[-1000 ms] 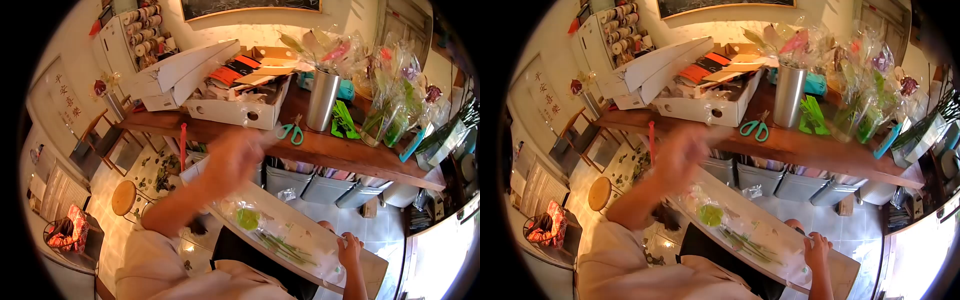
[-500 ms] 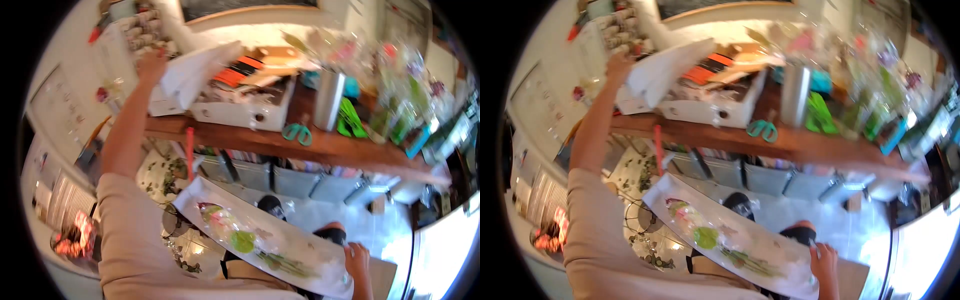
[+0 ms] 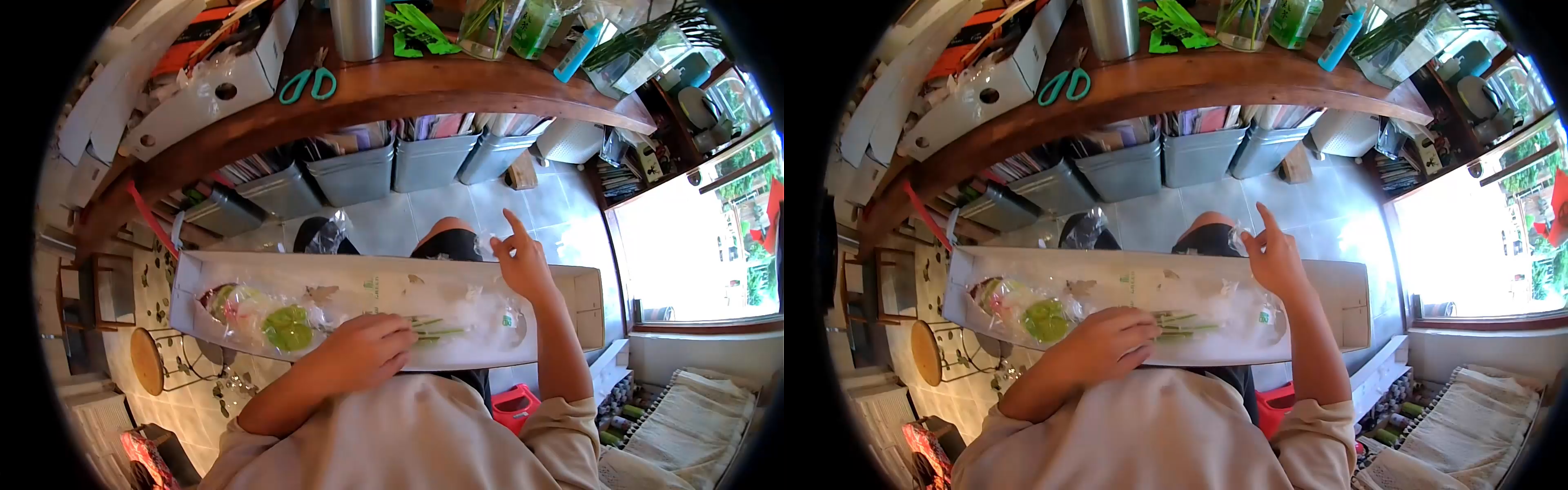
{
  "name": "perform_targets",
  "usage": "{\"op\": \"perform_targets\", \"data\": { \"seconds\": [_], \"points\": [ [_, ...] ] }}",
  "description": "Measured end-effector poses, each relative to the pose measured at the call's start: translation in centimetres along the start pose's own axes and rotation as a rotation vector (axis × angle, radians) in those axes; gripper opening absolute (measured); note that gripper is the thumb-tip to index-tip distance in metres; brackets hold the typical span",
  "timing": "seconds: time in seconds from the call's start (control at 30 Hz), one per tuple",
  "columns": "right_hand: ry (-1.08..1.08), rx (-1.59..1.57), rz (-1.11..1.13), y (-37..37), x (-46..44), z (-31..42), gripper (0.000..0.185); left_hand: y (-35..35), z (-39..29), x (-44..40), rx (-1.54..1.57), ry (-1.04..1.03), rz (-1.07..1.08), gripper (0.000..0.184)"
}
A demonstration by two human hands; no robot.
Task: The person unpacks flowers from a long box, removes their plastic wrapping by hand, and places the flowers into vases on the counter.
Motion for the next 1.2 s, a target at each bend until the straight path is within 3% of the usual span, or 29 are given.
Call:
{"op": "perform_targets", "data": {
  "seconds": [0.03,0.07,0.17,0.3,0.37,0.43,0.57,0.73,1.03,1.2],
  "points": [
    [-0.028,-0.013,-0.030,0.0,0.0,-0.5,0.031,-1.3,0.4,0.0,-0.023,0.013,-0.028,0.027],
    [0.213,0.225,-0.040,-0.1,-0.2,-1.4,0.022,-2.1,1.1,0.2,-0.027,0.038,-0.036,0.025],
    [0.276,0.174,-0.187,1.5,0.1,-2.3,0.015,-4.1,2.3,0.6,-0.019,0.051,-0.018,0.022],
    [0.200,-0.168,-0.522,4.9,1.2,-2.6,0.005,-5.6,1.9,1.6,0.017,-0.025,0.001,0.020],
    [0.215,-0.055,-0.525,6.8,1.8,0.3,0.006,-5.5,1.6,1.8,0.012,-0.045,-0.042,0.018],
    [0.264,-0.256,-0.296,4.8,2.2,1.7,0.008,-5.6,0.9,2.4,0.015,-0.063,-0.071,0.017],
    [0.417,-0.152,0.391,-2.6,3.8,8.8,0.020,-6.4,-0.5,3.4,-0.034,-0.069,0.099,0.015],
    [0.541,0.169,0.728,-11.3,5.8,8.2,0.024,-5.6,-0.7,4.7,-0.024,-0.088,-0.010,0.015],
    [0.762,0.052,0.511,-15.3,7.1,8.3,0.018,-3.2,1.0,7.7,-0.019,0.009,-0.160,0.016],
    [0.747,0.070,0.581,-15.8,7.2,8.2,0.010,0.1,3.4,8.6,-0.087,0.074,-0.253,0.026]
  ]
}}
Point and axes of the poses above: each hand's wrist, its own x-axis away from the middle knuckle, its own y-axis out of the back of the hand, z = x × y, the point moved 6 cm from there along -x, towards the middle knuckle, and after that the axes turned 14 degrees about y, right-handed, at the moved point
